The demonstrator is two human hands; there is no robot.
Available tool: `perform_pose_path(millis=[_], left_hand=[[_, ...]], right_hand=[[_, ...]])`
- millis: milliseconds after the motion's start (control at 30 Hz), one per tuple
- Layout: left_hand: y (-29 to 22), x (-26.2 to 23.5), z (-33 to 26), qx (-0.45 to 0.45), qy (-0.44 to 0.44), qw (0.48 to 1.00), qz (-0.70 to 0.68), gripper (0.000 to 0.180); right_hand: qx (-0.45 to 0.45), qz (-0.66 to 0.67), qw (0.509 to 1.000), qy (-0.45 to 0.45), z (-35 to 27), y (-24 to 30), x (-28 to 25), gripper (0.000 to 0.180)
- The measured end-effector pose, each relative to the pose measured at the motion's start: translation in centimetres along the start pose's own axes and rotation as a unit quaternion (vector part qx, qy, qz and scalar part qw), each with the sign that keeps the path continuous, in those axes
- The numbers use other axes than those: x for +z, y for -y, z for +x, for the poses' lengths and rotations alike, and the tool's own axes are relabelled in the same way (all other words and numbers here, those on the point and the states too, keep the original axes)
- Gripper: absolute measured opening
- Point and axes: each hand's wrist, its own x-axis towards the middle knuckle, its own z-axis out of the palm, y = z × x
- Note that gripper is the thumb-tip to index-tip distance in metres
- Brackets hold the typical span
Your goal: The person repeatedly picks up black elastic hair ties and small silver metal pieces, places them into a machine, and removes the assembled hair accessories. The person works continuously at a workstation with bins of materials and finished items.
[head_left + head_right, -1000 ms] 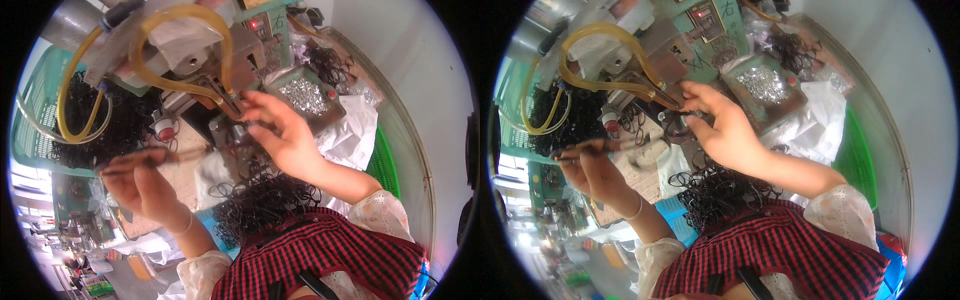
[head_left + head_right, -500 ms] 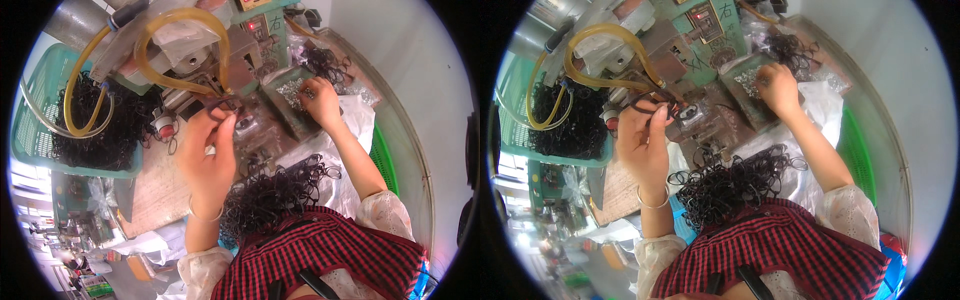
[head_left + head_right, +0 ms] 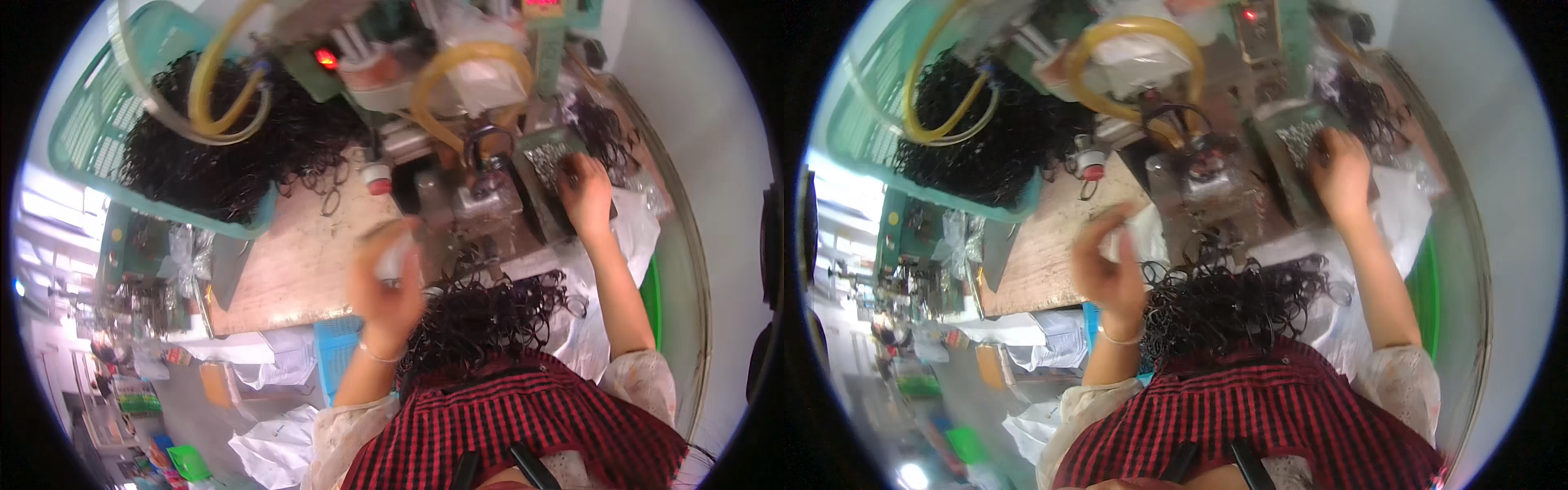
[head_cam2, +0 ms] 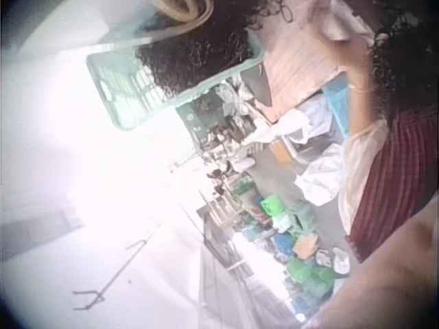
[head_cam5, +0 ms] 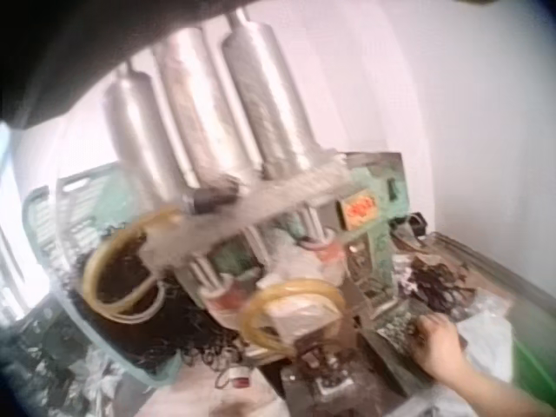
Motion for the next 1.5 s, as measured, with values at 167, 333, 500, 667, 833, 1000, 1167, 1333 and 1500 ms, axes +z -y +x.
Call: perform_pose_path(millis=[167, 333, 500, 667, 833, 1000, 1167, 1333, 1500], left_hand=[[13.8, -4.3, 4.1, -0.199, -0.090, 0.970, 0.104, 0.018], [32.1, -5.5, 4.9, -0.340, 0.006, 0.883, 0.324, 0.044], [34.8, -1.0, 2.0, -0.338, -0.058, 0.884, 0.319, 0.039], [31.0, -4.2, -1.4, -0.348, -0.048, 0.892, 0.286, 0.025], [25.6, -8.6, -1.9, -0.293, 0.016, 0.880, 0.373, 0.018], [24.1, -7.2, -2.8, -0.191, 0.012, 0.868, 0.457, 0.021], [16.3, -6.0, -3.6, -0.292, -0.031, 0.911, 0.290, 0.016], [2.9, -2.9, 1.3, -0.193, -0.171, 0.958, -0.123, 0.021], [-1.4, 3.2, 3.8, -0.109, 0.032, 0.965, -0.237, 0.016]], right_hand=[[-0.065, -0.019, 0.998, -0.005, 0.3, -0.4, -0.3, 0.016], [-0.065, -0.029, 0.997, -0.016, 0.9, 0.6, 0.2, 0.023], [-0.036, 0.010, 0.999, -0.003, 0.4, -0.1, 0.4, 0.021], [-0.020, 0.000, 1.000, -0.004, -1.0, -0.1, -1.1, 0.014], [-0.022, -0.030, 0.999, 0.007, -1.1, 0.1, -2.0, 0.013], [-0.044, -0.022, 0.999, -0.001, -0.8, -0.3, -1.2, 0.015], [-0.017, -0.026, 0.999, 0.006, -1.2, -0.6, -1.8, 0.014], [0.032, 0.066, 0.997, -0.002, 0.1, -0.1, -0.7, 0.012], [0.193, 0.182, 0.962, 0.067, 1.7, 0.8, -0.3, 0.019]])
